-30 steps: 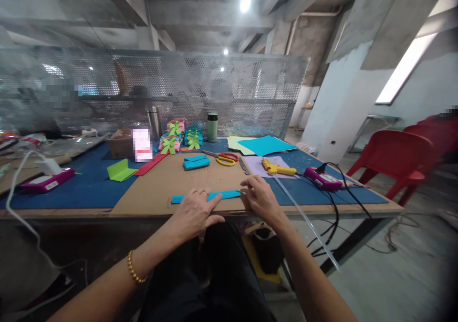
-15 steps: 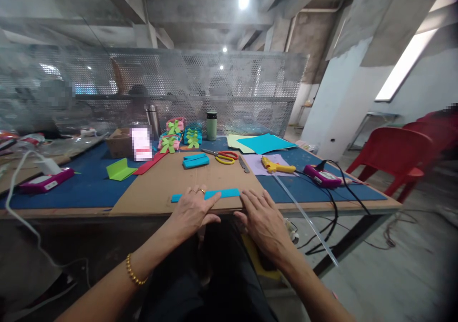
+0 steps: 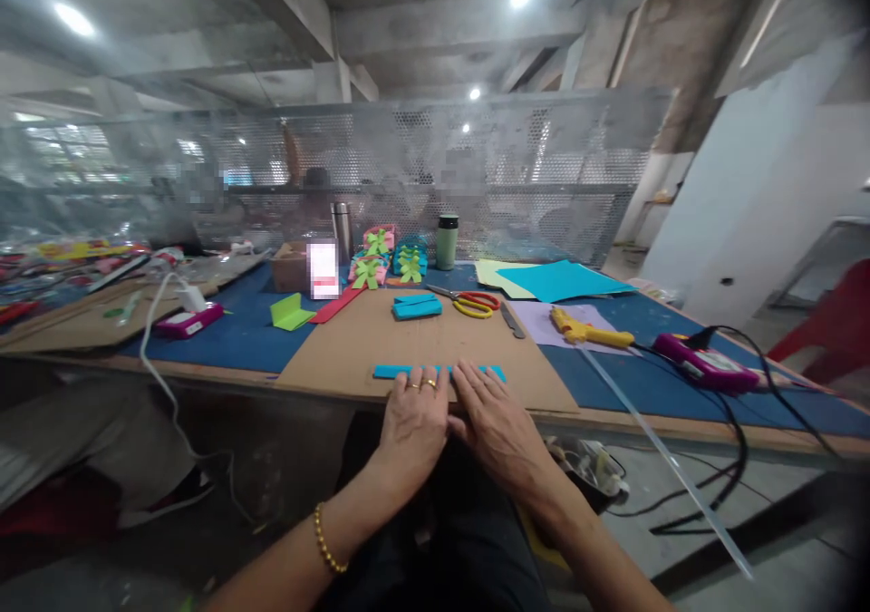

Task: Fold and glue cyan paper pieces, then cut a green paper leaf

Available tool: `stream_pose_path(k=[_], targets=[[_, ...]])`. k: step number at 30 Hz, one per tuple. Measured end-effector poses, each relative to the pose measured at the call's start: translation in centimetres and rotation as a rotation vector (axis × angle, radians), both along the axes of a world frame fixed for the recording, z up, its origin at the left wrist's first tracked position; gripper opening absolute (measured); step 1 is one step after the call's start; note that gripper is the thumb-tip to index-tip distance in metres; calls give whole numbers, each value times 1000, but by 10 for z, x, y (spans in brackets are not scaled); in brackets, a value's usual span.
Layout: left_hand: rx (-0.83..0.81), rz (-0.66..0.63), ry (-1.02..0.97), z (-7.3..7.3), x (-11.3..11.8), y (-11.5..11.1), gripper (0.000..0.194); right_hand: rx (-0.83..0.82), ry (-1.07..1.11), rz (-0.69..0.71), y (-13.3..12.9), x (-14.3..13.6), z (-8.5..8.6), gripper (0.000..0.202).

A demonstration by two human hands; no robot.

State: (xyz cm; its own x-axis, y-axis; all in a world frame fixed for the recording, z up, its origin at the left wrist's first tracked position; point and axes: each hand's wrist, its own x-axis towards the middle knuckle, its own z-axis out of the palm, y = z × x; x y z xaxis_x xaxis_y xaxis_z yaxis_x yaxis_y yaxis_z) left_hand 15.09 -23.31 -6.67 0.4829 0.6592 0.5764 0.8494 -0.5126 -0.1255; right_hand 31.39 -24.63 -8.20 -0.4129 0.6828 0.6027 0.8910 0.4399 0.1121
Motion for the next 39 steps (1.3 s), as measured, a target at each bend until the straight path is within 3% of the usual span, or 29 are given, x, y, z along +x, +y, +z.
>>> stream_pose_path(k=[4, 9, 14, 22, 31, 39], targets=[[17, 64, -60, -8, -6, -9, 46, 26, -15, -16, 0, 1, 0, 57], [76, 155, -96, -4, -30, -14, 42, 43, -20, -29, 2, 0, -2, 56], [62, 150, -122, -4, -48, -15, 39, 38, -18, -6, 2, 3, -2, 56], [90, 155, -160, -12, -51, -16, 43, 22, 3, 10, 2, 5, -4, 58], [67, 196, -136, -2, -64, -18, 40, 22, -6, -8, 0, 2, -1, 56], [95, 201, -117, -5, -76, -19, 43, 28, 9, 3, -1, 2, 0, 58]])
